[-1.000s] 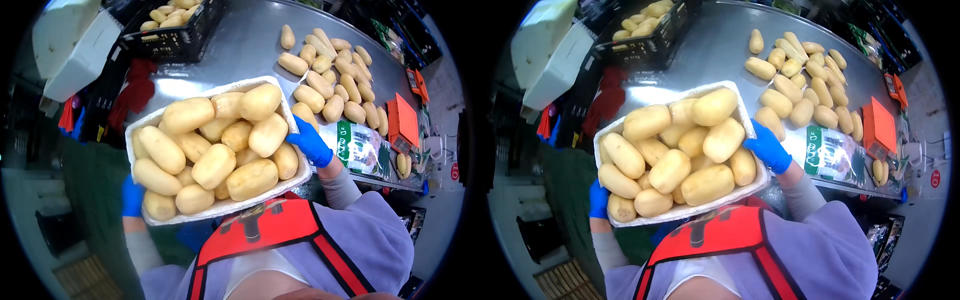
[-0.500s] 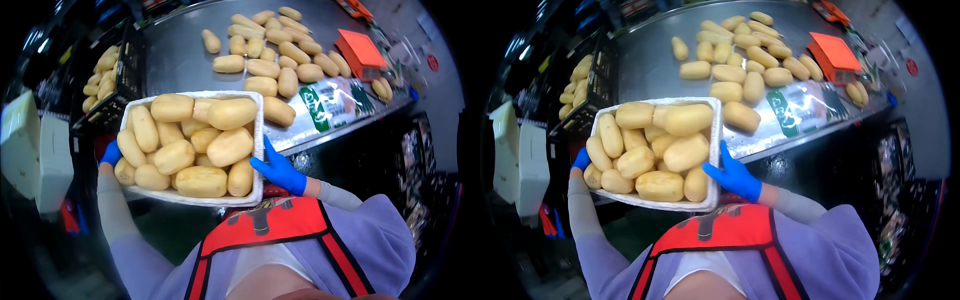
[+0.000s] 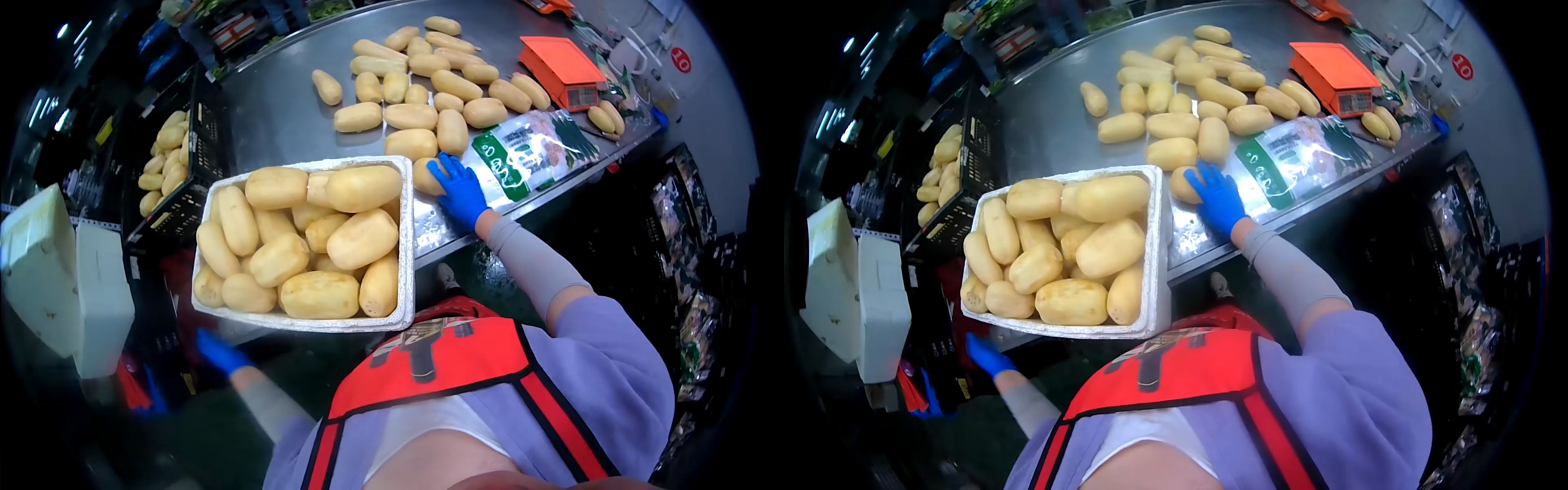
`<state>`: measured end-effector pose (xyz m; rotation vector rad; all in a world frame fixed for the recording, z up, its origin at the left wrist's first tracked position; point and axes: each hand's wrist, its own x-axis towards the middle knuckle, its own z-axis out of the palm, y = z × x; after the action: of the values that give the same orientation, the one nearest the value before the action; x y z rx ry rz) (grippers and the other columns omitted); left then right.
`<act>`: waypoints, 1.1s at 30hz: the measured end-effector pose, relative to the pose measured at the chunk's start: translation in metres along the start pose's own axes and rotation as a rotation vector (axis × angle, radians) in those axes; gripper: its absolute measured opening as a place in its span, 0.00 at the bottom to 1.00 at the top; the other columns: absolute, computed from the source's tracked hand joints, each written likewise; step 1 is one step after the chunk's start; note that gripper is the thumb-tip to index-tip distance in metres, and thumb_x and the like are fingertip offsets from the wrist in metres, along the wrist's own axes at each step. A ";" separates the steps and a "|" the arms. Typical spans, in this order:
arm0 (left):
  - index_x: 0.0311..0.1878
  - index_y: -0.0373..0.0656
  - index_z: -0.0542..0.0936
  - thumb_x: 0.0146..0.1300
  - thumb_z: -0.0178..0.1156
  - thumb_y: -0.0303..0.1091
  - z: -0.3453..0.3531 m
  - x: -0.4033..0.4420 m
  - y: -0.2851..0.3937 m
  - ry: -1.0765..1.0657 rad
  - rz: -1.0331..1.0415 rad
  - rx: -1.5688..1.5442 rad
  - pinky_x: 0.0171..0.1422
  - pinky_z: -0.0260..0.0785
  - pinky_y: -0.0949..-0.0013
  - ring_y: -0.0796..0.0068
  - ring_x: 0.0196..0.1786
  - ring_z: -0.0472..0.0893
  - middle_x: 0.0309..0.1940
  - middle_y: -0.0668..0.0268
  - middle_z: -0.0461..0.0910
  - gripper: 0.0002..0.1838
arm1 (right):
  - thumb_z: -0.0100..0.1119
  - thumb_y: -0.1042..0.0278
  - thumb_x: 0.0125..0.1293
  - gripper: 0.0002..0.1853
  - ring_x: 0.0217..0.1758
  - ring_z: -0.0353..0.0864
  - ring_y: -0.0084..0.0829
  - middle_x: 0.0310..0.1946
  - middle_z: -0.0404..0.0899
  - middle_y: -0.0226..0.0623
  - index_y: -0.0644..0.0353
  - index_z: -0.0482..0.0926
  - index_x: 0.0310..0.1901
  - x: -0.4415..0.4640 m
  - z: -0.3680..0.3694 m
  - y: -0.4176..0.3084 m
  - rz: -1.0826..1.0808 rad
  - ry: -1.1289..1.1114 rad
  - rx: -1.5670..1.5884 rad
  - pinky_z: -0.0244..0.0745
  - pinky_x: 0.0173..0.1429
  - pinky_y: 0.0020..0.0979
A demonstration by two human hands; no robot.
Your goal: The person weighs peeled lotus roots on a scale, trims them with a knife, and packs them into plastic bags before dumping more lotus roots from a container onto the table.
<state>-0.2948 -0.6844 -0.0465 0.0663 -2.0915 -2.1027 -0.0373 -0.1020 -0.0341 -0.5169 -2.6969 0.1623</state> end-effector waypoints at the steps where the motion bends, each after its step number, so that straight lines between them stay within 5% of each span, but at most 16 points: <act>1: 0.68 0.41 0.55 0.64 0.47 0.50 0.000 -0.037 -0.018 0.008 -0.120 -0.065 0.71 0.47 0.58 0.60 0.68 0.57 0.67 0.56 0.55 0.33 | 0.63 0.59 0.50 0.36 0.64 0.61 0.49 0.64 0.59 0.44 0.43 0.62 0.63 0.006 0.005 0.007 -0.035 -0.037 0.055 0.61 0.60 0.47; 4: 0.68 0.43 0.57 0.65 0.43 0.54 0.063 -0.136 -0.021 -0.084 -0.510 -0.367 0.70 0.51 0.57 0.59 0.66 0.60 0.66 0.58 0.58 0.33 | 0.61 0.62 0.51 0.34 0.63 0.64 0.49 0.64 0.60 0.43 0.41 0.64 0.63 0.008 0.003 0.040 -0.108 -0.012 0.009 0.62 0.61 0.46; 7: 0.67 0.46 0.58 0.66 0.40 0.59 0.125 -0.189 -0.010 -0.181 -0.660 -0.503 0.69 0.56 0.56 0.59 0.64 0.64 0.66 0.60 0.60 0.34 | 0.60 0.66 0.51 0.34 0.62 0.64 0.50 0.65 0.60 0.42 0.41 0.64 0.63 0.010 0.004 0.066 -0.106 -0.004 0.000 0.60 0.63 0.47; 11: 0.67 0.46 0.60 0.68 0.38 0.56 0.169 -0.219 0.000 -0.050 -0.702 -0.583 0.67 0.58 0.57 0.59 0.63 0.66 0.64 0.60 0.62 0.31 | 0.64 0.62 0.49 0.32 0.60 0.66 0.49 0.61 0.65 0.46 0.48 0.68 0.60 0.033 -0.029 0.053 -0.163 -0.092 0.037 0.64 0.61 0.43; 14: 0.66 0.45 0.60 0.68 0.39 0.55 0.182 -0.209 0.010 -0.026 -0.702 -0.585 0.67 0.58 0.57 0.59 0.62 0.66 0.63 0.59 0.63 0.30 | 0.64 0.59 0.56 0.27 0.62 0.66 0.44 0.58 0.68 0.48 0.58 0.70 0.57 0.073 -0.037 0.016 -0.268 -0.058 0.754 0.61 0.64 0.41; 15: 0.66 0.45 0.60 0.68 0.39 0.55 0.184 -0.206 0.014 -0.014 -0.694 -0.580 0.67 0.59 0.57 0.59 0.62 0.66 0.63 0.59 0.63 0.30 | 0.60 0.59 0.60 0.27 0.62 0.66 0.40 0.56 0.69 0.47 0.60 0.68 0.59 0.092 -0.048 -0.014 -0.222 -0.150 1.138 0.61 0.64 0.37; 17: 0.66 0.44 0.61 0.68 0.39 0.55 0.189 -0.203 0.023 -0.006 -0.679 -0.567 0.67 0.59 0.57 0.59 0.62 0.66 0.63 0.59 0.64 0.30 | 0.58 0.59 0.62 0.28 0.62 0.66 0.35 0.58 0.69 0.46 0.62 0.65 0.61 0.129 -0.044 -0.040 -0.263 -0.241 1.106 0.61 0.64 0.33; 19: 0.65 0.44 0.61 0.68 0.39 0.54 0.194 -0.202 0.031 0.001 -0.661 -0.550 0.67 0.59 0.57 0.59 0.62 0.67 0.62 0.59 0.64 0.30 | 0.54 0.61 0.63 0.28 0.62 0.65 0.31 0.59 0.68 0.41 0.63 0.63 0.63 0.154 -0.030 -0.061 -0.131 -0.693 1.340 0.59 0.66 0.31; 22: 0.65 0.43 0.62 0.68 0.40 0.54 0.197 -0.207 0.044 0.037 -0.635 -0.528 0.67 0.59 0.58 0.59 0.62 0.67 0.62 0.58 0.65 0.29 | 0.53 0.59 0.64 0.30 0.61 0.66 0.29 0.59 0.68 0.42 0.63 0.61 0.65 0.149 -0.033 -0.067 -0.225 -0.916 1.369 0.60 0.65 0.29; 27: 0.64 0.42 0.63 0.68 0.40 0.53 0.200 -0.213 0.076 0.075 -0.607 -0.497 0.66 0.60 0.58 0.59 0.61 0.67 0.61 0.57 0.66 0.29 | 0.55 0.60 0.63 0.30 0.63 0.65 0.32 0.60 0.67 0.44 0.64 0.62 0.63 0.109 -0.031 -0.042 -0.201 -0.788 1.282 0.60 0.66 0.32; 33: 0.63 0.41 0.64 0.69 0.41 0.52 0.217 -0.190 0.134 0.113 -0.540 -0.409 0.66 0.61 0.58 0.60 0.60 0.68 0.59 0.56 0.67 0.28 | 0.52 0.66 0.65 0.26 0.60 0.68 0.31 0.58 0.70 0.42 0.67 0.62 0.63 0.077 -0.047 -0.045 0.127 -0.742 1.547 0.63 0.63 0.31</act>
<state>-0.1286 -0.4404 0.0718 0.7472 -1.6641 -2.7072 -0.0999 -0.1125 0.0440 -0.0753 -2.1023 2.5064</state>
